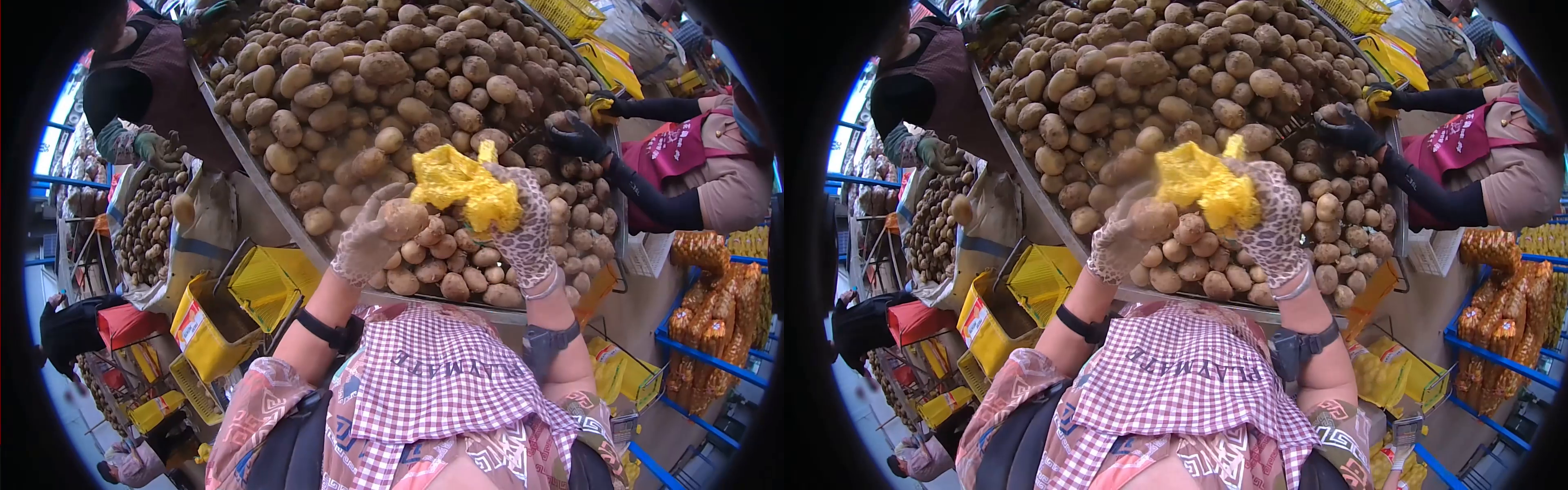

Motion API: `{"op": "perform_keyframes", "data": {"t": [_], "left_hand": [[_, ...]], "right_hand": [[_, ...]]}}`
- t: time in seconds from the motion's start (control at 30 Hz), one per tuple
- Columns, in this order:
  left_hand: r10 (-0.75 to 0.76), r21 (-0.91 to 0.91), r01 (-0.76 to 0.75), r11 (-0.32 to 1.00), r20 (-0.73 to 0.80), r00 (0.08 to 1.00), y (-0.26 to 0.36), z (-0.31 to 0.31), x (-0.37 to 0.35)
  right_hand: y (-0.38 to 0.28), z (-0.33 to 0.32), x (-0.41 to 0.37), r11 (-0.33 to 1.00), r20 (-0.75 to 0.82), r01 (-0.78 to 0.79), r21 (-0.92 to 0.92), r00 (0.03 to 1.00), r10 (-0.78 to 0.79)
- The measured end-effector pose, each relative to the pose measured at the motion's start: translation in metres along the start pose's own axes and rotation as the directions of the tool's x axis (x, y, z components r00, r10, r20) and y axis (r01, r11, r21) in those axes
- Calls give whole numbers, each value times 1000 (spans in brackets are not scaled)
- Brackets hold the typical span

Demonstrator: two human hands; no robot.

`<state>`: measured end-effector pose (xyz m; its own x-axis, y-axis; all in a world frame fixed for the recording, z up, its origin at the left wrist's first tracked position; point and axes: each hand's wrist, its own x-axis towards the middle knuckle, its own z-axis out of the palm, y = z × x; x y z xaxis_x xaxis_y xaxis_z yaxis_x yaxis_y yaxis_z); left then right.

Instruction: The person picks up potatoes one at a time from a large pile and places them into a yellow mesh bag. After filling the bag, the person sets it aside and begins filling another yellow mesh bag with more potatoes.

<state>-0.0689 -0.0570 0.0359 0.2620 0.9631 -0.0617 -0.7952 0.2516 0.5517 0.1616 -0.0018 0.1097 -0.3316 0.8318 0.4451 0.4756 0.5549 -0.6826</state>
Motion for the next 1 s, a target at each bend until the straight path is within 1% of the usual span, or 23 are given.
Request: {"op": "perform_keyframes", "data": {"t": [0.07,0.13,0.17,0.2,0.23,0.27,0.33,0.37,0.43,0.47,0.5,0.53,0.57,0.6,0.67,0.7,0.73,0.77,0.8,0.87,0.93,0.97,1.0], "left_hand": [[-14,100,11,995,32,999,-1,-4,3],[-160,-242,164,956,37,986,-1,-12,6],[23,-53,-18,998,110,994,0,-13,10],[35,-54,-29,998,104,994,5,-9,8],[13,-117,-12,993,12,1000,14,0,6],[-21,-182,6,983,-79,997,18,3,2],[-70,-275,38,961,-107,992,14,-5,3],[-72,-311,21,950,-156,985,7,-7,5],[-99,-342,29,939,-188,977,-6,-8,12],[-97,-309,36,950,-186,978,-12,-7,17],[-94,-276,40,960,-185,978,-21,-8,21],[-37,-286,-13,958,-167,985,-32,-15,24],[-97,-262,47,964,-185,978,-40,-42,28],[-149,-239,97,966,-210,966,-43,-64,30],[-130,-234,72,969,-246,960,-22,-34,29],[-111,-232,46,972,-276,955,-8,-9,31],[-94,-231,22,973,-309,946,1,8,33],[-88,-218,13,976,-337,937,2,15,33],[-97,-219,21,975,-341,935,-3,14,32],[-61,-95,22,995,-427,902,-15,11,38],[-127,-187,61,980,-365,922,-27,5,42],[-79,-227,29,973,-214,974,-32,-15,43],[-17,-271,-1,963,-65,998,-33,-31,44]], "right_hand": [[-17,30,8,980,18,192,-48,981,-191],[-23,52,-16,889,251,425,-168,891,-378],[-9,53,-31,906,247,415,-90,890,-383],[15,52,-42,881,261,376,-287,916,-306],[44,51,-57,873,120,225,-432,974,-191],[48,57,-56,875,130,233,-424,972,-196],[58,65,-46,988,-76,-45,-148,997,34],[63,68,-44,983,-151,-181,13,972,181],[73,69,-45,853,-252,-392,345,837,486],[68,87,-45,954,-290,-286,-86,924,251],[28,87,-29,980,-184,-182,84,964,194],[-9,91,-23,957,-148,-178,229,965,215],[-5,88,-34,975,17,193,-108,981,-192],[2,93,-55,958,286,266,-110,931,-226],[32,94,-84,998,456,59,-32,889,-38],[30,76,-76,994,399,-71,-81,912,98],[42,73,-70,986,176,-156,60,974,144],[51,73,-59,954,-48,-209,215,973,224],[56,75,-48,952,-47,-218,216,971,234],[45,72,-11,871,-165,-375,317,883,440],[9,87,-5,897,-39,-308,318,941,337],[8,88,-18,979,31,-118,169,993,115],[7,91,-31,994,138,99,37,985,-103]]}}
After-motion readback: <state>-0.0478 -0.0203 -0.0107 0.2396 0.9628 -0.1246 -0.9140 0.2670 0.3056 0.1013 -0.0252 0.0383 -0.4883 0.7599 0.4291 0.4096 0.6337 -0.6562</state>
